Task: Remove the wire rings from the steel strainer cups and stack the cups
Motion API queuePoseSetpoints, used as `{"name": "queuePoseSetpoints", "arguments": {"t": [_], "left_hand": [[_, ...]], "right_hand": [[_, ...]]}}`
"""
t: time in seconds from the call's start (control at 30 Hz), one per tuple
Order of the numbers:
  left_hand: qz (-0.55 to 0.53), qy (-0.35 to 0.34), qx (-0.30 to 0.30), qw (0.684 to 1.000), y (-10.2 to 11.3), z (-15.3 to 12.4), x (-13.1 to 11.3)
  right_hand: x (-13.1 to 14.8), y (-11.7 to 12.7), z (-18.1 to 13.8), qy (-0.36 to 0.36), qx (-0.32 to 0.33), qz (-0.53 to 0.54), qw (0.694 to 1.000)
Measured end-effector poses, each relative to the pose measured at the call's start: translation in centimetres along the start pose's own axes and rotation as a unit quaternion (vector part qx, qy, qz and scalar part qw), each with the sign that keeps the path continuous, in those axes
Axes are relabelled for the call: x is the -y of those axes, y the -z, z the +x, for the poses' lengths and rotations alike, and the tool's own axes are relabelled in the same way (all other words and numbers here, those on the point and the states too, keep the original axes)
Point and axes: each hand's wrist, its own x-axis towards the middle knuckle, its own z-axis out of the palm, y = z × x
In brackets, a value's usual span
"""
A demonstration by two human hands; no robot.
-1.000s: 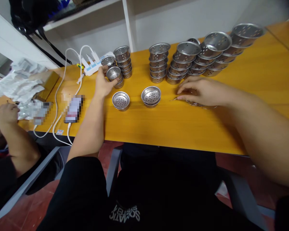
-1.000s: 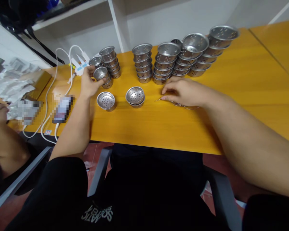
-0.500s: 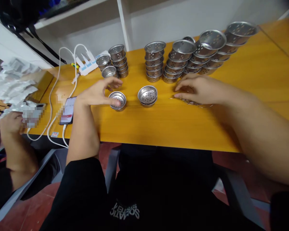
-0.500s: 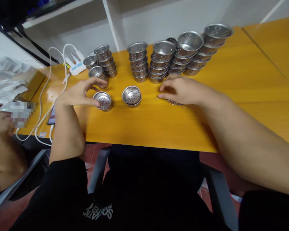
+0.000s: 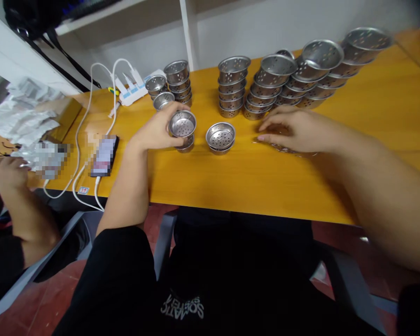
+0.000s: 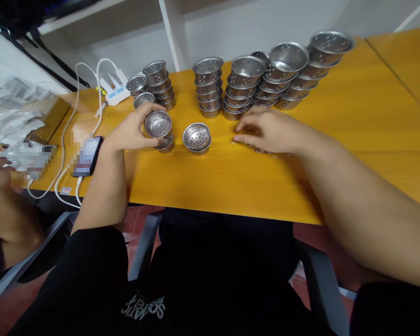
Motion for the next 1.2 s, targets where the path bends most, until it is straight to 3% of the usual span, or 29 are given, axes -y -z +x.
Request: {"name": "queuePoseSetpoints", "arguments": {"t": [0.13,0.23,0.47,0.6,0.97,1.2], "left_hand": [[-0.021,-0.012,-0.089,0.996,-1.4,0.5,-1.0],[0.002,-0.025,-0.114,0.993,-3.3,0.8,-2.2],[0.011,-0.107,-0.045,0.993,-7.0,0.5,-5.8],[0.035,-0.091,-0.01,0.995,-7.7,0.4,-7.3],[0.016,-0.136,-0.015,0.99,-8.1,0.6,-6.5],[0.048,-0.122,-0.01,0.991,-7.7,0.5,-6.8]], "right_hand": [[2.4,0.4,0.1,0.009,-0.056,0.004,0.998],[4.9,0.3,0.1,0.004,-0.114,0.017,0.993],[8.4,-1.9,0.2,0.041,-0.118,0.042,0.991],[8.6,-2.6,0.4,0.083,-0.104,0.034,0.991],[8.8,-2.7,0.6,0.097,-0.072,0.055,0.991],[9.1,-1.9,0.5,0.064,-0.1,0.055,0.991]]}}
